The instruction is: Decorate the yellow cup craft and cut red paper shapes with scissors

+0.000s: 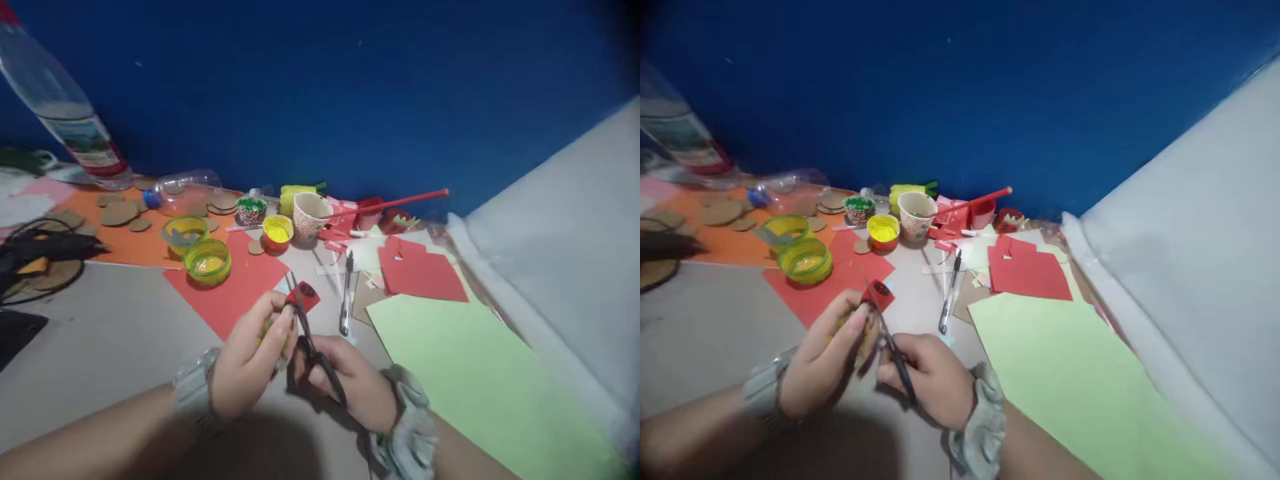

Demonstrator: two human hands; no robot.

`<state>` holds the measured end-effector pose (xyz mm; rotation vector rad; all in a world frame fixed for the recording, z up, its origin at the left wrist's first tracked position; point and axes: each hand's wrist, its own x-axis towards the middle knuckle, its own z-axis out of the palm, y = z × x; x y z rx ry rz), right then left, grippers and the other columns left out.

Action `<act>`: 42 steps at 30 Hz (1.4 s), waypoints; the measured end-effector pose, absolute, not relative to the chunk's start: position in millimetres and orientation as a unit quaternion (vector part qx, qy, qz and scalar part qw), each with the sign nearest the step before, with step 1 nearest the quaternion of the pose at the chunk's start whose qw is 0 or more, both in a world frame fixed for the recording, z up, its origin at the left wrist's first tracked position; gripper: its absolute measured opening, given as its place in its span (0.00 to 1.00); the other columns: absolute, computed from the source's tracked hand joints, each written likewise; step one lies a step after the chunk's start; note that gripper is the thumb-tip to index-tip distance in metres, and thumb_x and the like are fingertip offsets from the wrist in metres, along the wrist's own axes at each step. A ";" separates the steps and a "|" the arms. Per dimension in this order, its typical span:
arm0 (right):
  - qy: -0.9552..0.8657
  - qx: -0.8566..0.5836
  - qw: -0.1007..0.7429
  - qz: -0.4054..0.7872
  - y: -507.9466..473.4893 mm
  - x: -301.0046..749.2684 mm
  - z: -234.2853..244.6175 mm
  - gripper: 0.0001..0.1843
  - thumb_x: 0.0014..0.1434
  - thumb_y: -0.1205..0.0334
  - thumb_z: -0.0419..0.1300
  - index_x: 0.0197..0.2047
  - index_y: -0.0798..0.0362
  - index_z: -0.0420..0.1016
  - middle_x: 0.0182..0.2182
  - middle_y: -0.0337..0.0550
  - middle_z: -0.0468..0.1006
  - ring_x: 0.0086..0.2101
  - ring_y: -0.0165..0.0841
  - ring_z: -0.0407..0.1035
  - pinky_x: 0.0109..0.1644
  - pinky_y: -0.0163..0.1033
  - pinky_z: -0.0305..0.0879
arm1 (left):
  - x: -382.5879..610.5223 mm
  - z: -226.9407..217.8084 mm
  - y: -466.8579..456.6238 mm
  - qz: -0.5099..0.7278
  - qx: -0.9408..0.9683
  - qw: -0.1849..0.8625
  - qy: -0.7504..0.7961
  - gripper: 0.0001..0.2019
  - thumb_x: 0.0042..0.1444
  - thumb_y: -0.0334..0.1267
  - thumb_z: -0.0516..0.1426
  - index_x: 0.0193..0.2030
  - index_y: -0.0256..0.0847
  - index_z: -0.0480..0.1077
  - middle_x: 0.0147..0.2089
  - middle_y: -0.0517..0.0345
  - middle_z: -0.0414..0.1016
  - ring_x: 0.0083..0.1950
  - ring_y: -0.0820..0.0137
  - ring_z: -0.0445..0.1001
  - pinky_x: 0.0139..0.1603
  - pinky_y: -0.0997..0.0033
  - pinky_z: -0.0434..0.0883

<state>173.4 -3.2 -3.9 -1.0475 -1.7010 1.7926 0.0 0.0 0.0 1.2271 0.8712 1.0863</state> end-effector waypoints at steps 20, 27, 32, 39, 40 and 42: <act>-0.634 -0.377 0.221 0.638 -3.8 174.9 -1.9 0.33 0.57 0.29 0.51 0.31 0.55 0.65 0.25 0.37 0.64 0.26 0.29 0.57 0.30 0.34 0.55 | -0.6 2.0 2.7 0.472 0.534 0.593 0.375 0.13 0.69 0.47 0.45 0.36 0.44 0.58 0.23 0.70 0.62 0.23 0.77 0.60 0.25 0.75 0.61; -0.639 -0.379 0.217 0.634 -4.0 174.5 -1.0 0.33 0.57 0.29 0.51 0.31 0.55 0.65 0.24 0.37 0.64 0.26 0.29 0.57 0.31 0.34 0.56 | -1.5 -0.1 2.5 0.474 0.535 0.591 0.374 0.12 0.69 0.47 0.46 0.36 0.44 0.58 0.23 0.70 0.62 0.22 0.76 0.59 0.25 0.75 0.60; -0.637 -0.377 0.215 0.636 -4.4 174.6 -0.7 0.32 0.57 0.29 0.52 0.31 0.55 0.65 0.24 0.37 0.64 0.26 0.29 0.57 0.30 0.34 0.56 | 0.4 0.8 2.8 0.478 0.530 0.594 0.370 0.12 0.69 0.46 0.46 0.36 0.44 0.58 0.22 0.70 0.61 0.22 0.77 0.58 0.24 0.76 0.59; -0.624 -0.374 0.224 0.648 -4.8 173.9 -1.4 0.32 0.57 0.30 0.53 0.30 0.55 0.66 0.24 0.37 0.64 0.25 0.28 0.58 0.30 0.34 0.56 | 0.2 0.6 2.2 0.482 0.528 0.595 0.367 0.12 0.69 0.46 0.45 0.36 0.44 0.58 0.22 0.70 0.61 0.22 0.77 0.58 0.25 0.76 0.60; -0.624 -0.375 0.223 0.648 -5.0 174.0 -1.5 0.32 0.56 0.30 0.53 0.31 0.55 0.66 0.24 0.37 0.64 0.25 0.28 0.58 0.30 0.34 0.56 | 0.2 0.7 2.3 0.482 0.529 0.594 0.367 0.12 0.69 0.46 0.45 0.36 0.44 0.58 0.22 0.70 0.61 0.22 0.77 0.58 0.25 0.76 0.60; -0.625 -0.376 0.222 0.646 -5.1 174.0 -1.5 0.33 0.56 0.29 0.53 0.31 0.56 0.66 0.24 0.37 0.64 0.25 0.28 0.58 0.30 0.34 0.56 | 0.1 1.0 2.4 0.484 0.530 0.592 0.366 0.12 0.69 0.46 0.45 0.36 0.44 0.57 0.22 0.70 0.61 0.22 0.77 0.58 0.25 0.76 0.59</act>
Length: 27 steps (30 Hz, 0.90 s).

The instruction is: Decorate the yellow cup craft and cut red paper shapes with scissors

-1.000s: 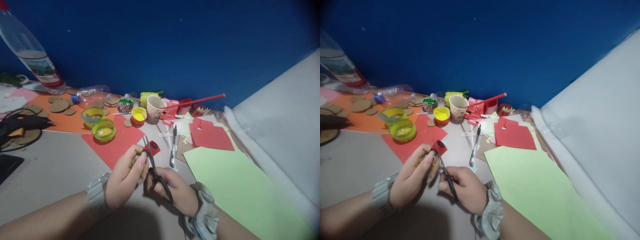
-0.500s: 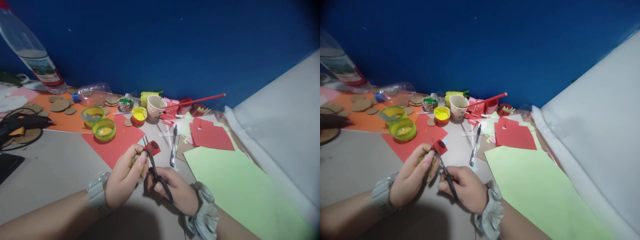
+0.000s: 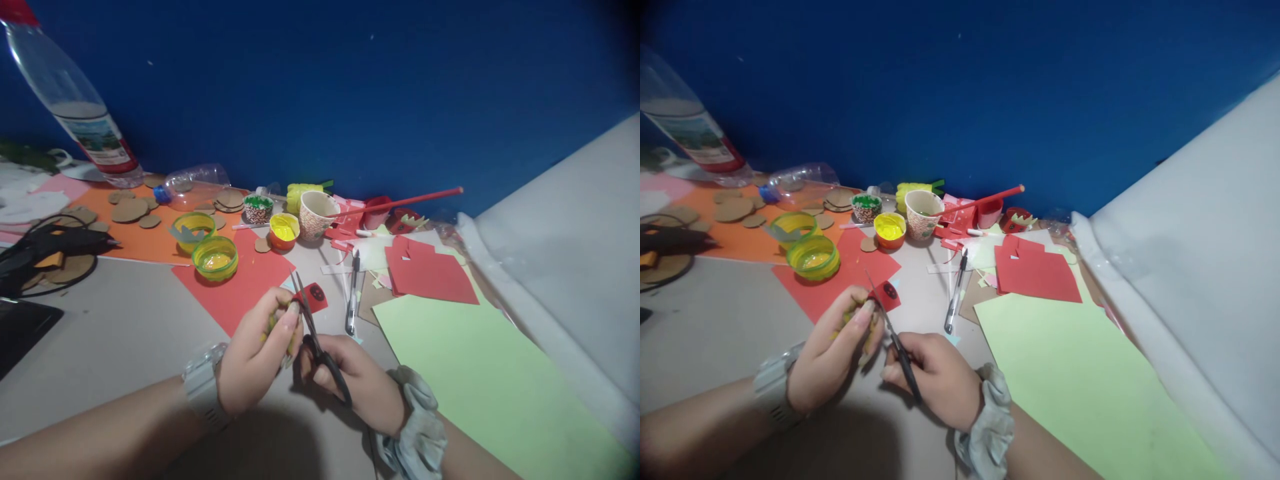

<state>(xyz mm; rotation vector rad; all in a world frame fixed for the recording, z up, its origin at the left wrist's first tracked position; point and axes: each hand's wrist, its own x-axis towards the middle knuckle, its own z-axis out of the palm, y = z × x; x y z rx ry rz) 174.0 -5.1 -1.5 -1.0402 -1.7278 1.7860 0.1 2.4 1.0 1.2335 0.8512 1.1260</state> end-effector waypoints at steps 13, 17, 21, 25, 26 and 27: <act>-0.625 -0.386 0.210 0.645 -3.8 174.3 1.2 0.33 0.55 0.28 0.53 0.30 0.55 0.66 0.24 0.37 0.66 0.25 0.28 0.59 0.30 0.34 0.57 | 0.2 1.2 1.9 0.486 0.524 0.596 0.367 0.11 0.69 0.45 0.46 0.36 0.44 0.57 0.22 0.70 0.60 0.22 0.77 0.57 0.24 0.76 0.59; -0.626 -0.381 0.221 0.643 -4.0 173.1 1.4 0.33 0.55 0.29 0.54 0.30 0.55 0.67 0.25 0.38 0.66 0.26 0.29 0.60 0.31 0.34 0.58 | 0.6 1.5 2.0 0.484 0.520 0.599 0.368 0.11 0.69 0.45 0.46 0.36 0.44 0.57 0.22 0.70 0.60 0.22 0.77 0.58 0.25 0.76 0.59; -0.626 -0.379 0.223 0.644 -3.8 172.7 1.7 0.34 0.54 0.28 0.53 0.30 0.55 0.66 0.25 0.38 0.66 0.26 0.29 0.59 0.32 0.34 0.59 | 0.6 1.8 2.4 0.481 0.524 0.601 0.364 0.11 0.69 0.45 0.46 0.36 0.44 0.57 0.22 0.70 0.60 0.22 0.77 0.58 0.24 0.76 0.59; -0.627 -0.381 0.218 0.643 -4.2 173.2 1.6 0.34 0.54 0.27 0.53 0.31 0.55 0.66 0.25 0.38 0.66 0.26 0.29 0.60 0.32 0.34 0.59 | 0.2 2.1 2.3 0.482 0.529 0.598 0.361 0.11 0.69 0.45 0.46 0.36 0.43 0.58 0.22 0.70 0.60 0.22 0.78 0.58 0.24 0.77 0.59; -0.627 -0.382 0.218 0.643 -4.3 173.3 1.6 0.34 0.54 0.27 0.53 0.31 0.55 0.66 0.25 0.38 0.66 0.26 0.29 0.60 0.32 0.34 0.59 | 0.2 2.2 2.3 0.482 0.528 0.598 0.363 0.11 0.69 0.44 0.46 0.36 0.43 0.58 0.22 0.70 0.60 0.22 0.78 0.58 0.24 0.77 0.59; -0.628 -0.383 0.217 0.641 -4.4 173.4 1.7 0.34 0.54 0.28 0.53 0.31 0.55 0.66 0.25 0.38 0.66 0.26 0.29 0.60 0.32 0.34 0.59 | 0.2 2.3 2.3 0.482 0.528 0.597 0.364 0.11 0.69 0.44 0.46 0.36 0.43 0.58 0.22 0.70 0.60 0.22 0.78 0.58 0.24 0.77 0.59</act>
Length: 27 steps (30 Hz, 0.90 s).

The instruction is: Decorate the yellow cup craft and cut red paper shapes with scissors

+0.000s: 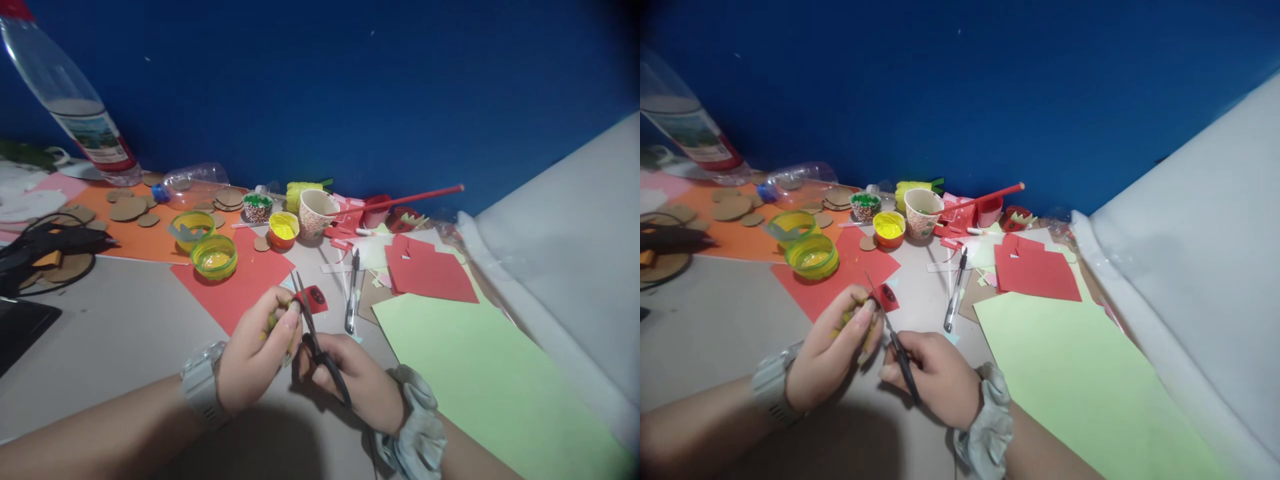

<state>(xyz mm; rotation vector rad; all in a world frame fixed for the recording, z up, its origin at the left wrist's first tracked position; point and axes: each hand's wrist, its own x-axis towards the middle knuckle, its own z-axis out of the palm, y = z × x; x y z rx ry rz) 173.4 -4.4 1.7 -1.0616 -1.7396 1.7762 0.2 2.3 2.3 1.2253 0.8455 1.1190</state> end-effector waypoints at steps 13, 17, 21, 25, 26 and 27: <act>-0.639 -0.384 0.213 0.631 -3.8 173.9 2.9 0.34 0.55 0.27 0.52 0.31 0.55 0.67 0.25 0.38 0.66 0.26 0.29 0.59 0.33 0.35 0.59 | -0.1 3.1 2.5 0.480 0.533 0.585 0.380 0.12 0.69 0.45 0.47 0.35 0.43 0.59 0.22 0.68 0.61 0.22 0.76 0.59 0.24 0.75 0.59; -0.641 -0.385 0.212 0.629 -3.9 174.0 3.2 0.34 0.55 0.28 0.52 0.31 0.55 0.67 0.25 0.38 0.66 0.26 0.29 0.59 0.33 0.35 0.59 | 0.4 2.8 3.2 0.478 0.531 0.592 0.374 0.12 0.69 0.45 0.47 0.35 0.43 0.58 0.22 0.69 0.61 0.21 0.77 0.59 0.24 0.75 0.59; -0.638 -0.386 0.213 0.631 -3.9 173.8 3.7 0.33 0.57 0.29 0.52 0.32 0.55 0.67 0.24 0.37 0.65 0.26 0.29 0.60 0.33 0.34 0.59 | 0.5 3.1 2.8 0.479 0.529 0.591 0.376 0.11 0.69 0.44 0.47 0.35 0.43 0.59 0.22 0.69 0.61 0.22 0.77 0.58 0.25 0.76 0.60; -0.639 -0.386 0.211 0.631 -3.6 173.3 3.6 0.33 0.56 0.29 0.52 0.31 0.55 0.67 0.24 0.37 0.65 0.25 0.29 0.59 0.31 0.34 0.58 | 0.4 3.2 1.9 0.480 0.525 0.592 0.379 0.11 0.69 0.44 0.47 0.35 0.43 0.59 0.21 0.69 0.60 0.21 0.76 0.57 0.24 0.76 0.59; -0.639 -0.386 0.211 0.631 -3.6 173.1 3.6 0.33 0.56 0.29 0.52 0.31 0.55 0.67 0.24 0.37 0.65 0.25 0.29 0.59 0.31 0.34 0.58 | 0.4 3.2 1.8 0.480 0.525 0.592 0.379 0.11 0.69 0.43 0.47 0.35 0.43 0.59 0.21 0.69 0.60 0.21 0.76 0.57 0.24 0.76 0.58; -0.639 -0.387 0.210 0.631 -3.5 173.0 3.6 0.33 0.56 0.29 0.52 0.31 0.55 0.66 0.24 0.37 0.65 0.25 0.29 0.59 0.31 0.34 0.59 | 0.4 3.2 1.8 0.481 0.526 0.590 0.379 0.11 0.69 0.43 0.47 0.35 0.43 0.59 0.21 0.69 0.60 0.21 0.76 0.57 0.24 0.76 0.58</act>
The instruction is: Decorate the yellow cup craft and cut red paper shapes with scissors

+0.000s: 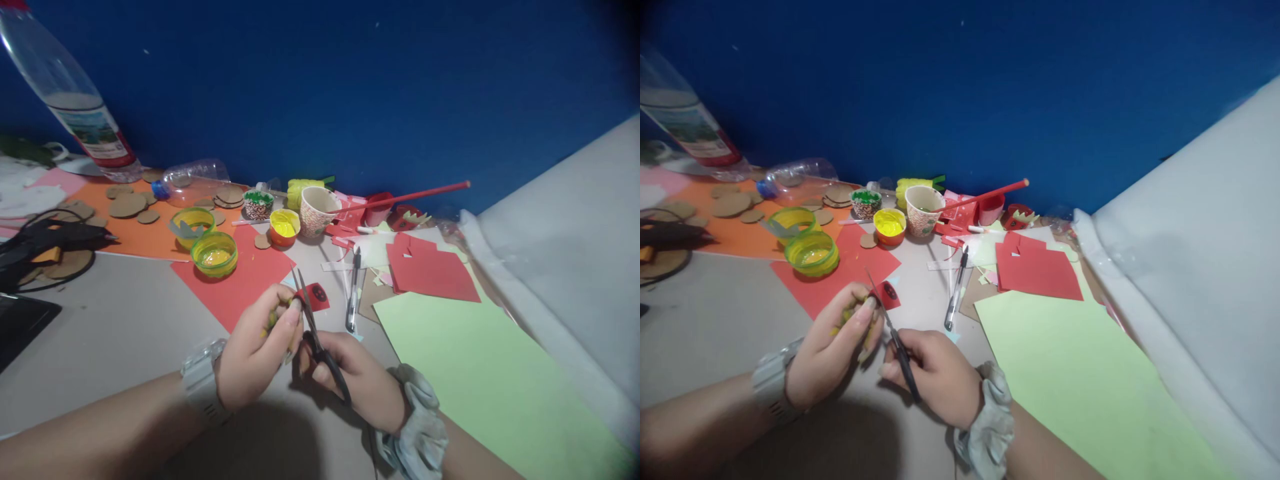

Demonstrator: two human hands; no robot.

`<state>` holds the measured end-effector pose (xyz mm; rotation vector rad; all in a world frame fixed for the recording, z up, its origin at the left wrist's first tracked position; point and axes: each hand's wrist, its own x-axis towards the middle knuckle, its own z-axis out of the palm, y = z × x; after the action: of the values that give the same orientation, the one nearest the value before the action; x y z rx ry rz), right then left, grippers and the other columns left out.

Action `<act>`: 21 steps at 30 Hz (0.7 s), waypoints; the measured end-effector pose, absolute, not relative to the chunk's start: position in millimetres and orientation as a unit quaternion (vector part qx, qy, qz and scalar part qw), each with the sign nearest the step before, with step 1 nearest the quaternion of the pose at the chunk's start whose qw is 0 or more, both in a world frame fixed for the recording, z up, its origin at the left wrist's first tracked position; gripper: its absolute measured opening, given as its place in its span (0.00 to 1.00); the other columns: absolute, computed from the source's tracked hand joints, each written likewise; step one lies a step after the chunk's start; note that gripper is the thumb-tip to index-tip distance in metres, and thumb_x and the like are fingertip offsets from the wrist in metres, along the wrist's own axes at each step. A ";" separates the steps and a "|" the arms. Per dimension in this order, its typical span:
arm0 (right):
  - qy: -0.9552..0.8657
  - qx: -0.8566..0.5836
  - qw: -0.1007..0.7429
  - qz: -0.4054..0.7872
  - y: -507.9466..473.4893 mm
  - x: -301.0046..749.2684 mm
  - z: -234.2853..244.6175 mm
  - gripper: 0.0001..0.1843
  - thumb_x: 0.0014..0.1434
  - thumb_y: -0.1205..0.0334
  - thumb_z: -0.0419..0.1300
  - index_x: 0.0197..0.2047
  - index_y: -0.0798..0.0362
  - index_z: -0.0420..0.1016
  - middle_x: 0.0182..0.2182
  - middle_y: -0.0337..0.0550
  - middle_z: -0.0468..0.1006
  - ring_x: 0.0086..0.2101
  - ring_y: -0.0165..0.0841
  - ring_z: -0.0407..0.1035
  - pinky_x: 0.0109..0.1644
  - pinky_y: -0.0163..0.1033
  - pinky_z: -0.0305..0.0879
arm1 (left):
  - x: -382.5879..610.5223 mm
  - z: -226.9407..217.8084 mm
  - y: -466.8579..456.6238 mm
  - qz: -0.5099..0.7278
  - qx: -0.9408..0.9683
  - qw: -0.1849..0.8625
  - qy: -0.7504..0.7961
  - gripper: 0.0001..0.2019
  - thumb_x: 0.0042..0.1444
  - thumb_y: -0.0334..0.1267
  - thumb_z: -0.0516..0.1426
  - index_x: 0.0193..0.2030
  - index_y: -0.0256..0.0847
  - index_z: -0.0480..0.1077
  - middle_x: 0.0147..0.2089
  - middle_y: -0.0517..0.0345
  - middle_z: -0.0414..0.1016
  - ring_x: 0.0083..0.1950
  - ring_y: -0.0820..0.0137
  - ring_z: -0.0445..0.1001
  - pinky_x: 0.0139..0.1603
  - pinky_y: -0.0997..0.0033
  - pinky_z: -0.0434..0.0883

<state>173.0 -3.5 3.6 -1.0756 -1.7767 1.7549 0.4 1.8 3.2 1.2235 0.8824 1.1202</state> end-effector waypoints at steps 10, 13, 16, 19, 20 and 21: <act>-0.633 -0.382 0.217 0.638 -3.7 173.0 2.3 0.33 0.55 0.28 0.53 0.31 0.55 0.66 0.24 0.36 0.64 0.25 0.29 0.58 0.32 0.34 0.58 | -0.1 0.9 2.6 0.480 0.533 0.590 0.370 0.11 0.69 0.44 0.46 0.36 0.44 0.58 0.22 0.70 0.61 0.22 0.77 0.58 0.24 0.76 0.59; -0.625 -0.382 0.213 0.647 -3.7 173.1 1.5 0.33 0.55 0.29 0.53 0.30 0.55 0.65 0.24 0.37 0.64 0.25 0.28 0.57 0.30 0.33 0.56 | -0.1 0.9 1.8 0.483 0.530 0.591 0.369 0.11 0.69 0.44 0.46 0.36 0.44 0.58 0.22 0.70 0.61 0.22 0.77 0.58 0.25 0.76 0.60; -0.626 -0.381 0.214 0.646 -3.8 173.2 0.9 0.33 0.55 0.29 0.53 0.30 0.55 0.65 0.24 0.37 0.65 0.25 0.28 0.57 0.30 0.33 0.56 | 0.2 2.1 1.5 0.485 0.529 0.591 0.368 0.11 0.69 0.45 0.45 0.37 0.44 0.57 0.22 0.70 0.61 0.22 0.77 0.58 0.25 0.76 0.60; -0.624 -0.379 0.219 0.647 -4.0 173.2 0.1 0.33 0.55 0.29 0.53 0.30 0.55 0.66 0.24 0.37 0.64 0.25 0.28 0.57 0.30 0.34 0.55 | 0.5 3.0 1.8 0.484 0.529 0.591 0.370 0.11 0.69 0.45 0.45 0.36 0.44 0.57 0.22 0.70 0.60 0.22 0.77 0.58 0.24 0.76 0.59; -0.624 -0.379 0.220 0.647 -4.1 173.3 -0.1 0.33 0.55 0.29 0.53 0.30 0.55 0.66 0.24 0.37 0.64 0.25 0.28 0.57 0.30 0.34 0.55 | 0.6 3.0 1.9 0.483 0.529 0.591 0.371 0.11 0.69 0.45 0.45 0.36 0.44 0.57 0.22 0.70 0.60 0.22 0.77 0.58 0.24 0.76 0.59; -0.624 -0.378 0.222 0.647 -4.2 173.4 -0.2 0.33 0.55 0.29 0.53 0.30 0.55 0.66 0.24 0.37 0.64 0.25 0.28 0.57 0.30 0.34 0.55 | 0.6 2.8 1.9 0.483 0.530 0.591 0.371 0.11 0.69 0.45 0.45 0.36 0.44 0.57 0.22 0.70 0.60 0.22 0.77 0.58 0.24 0.76 0.59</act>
<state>173.4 -4.2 -0.2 -1.0442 -1.7238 1.7873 0.6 1.9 2.8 1.2323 0.8642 1.1230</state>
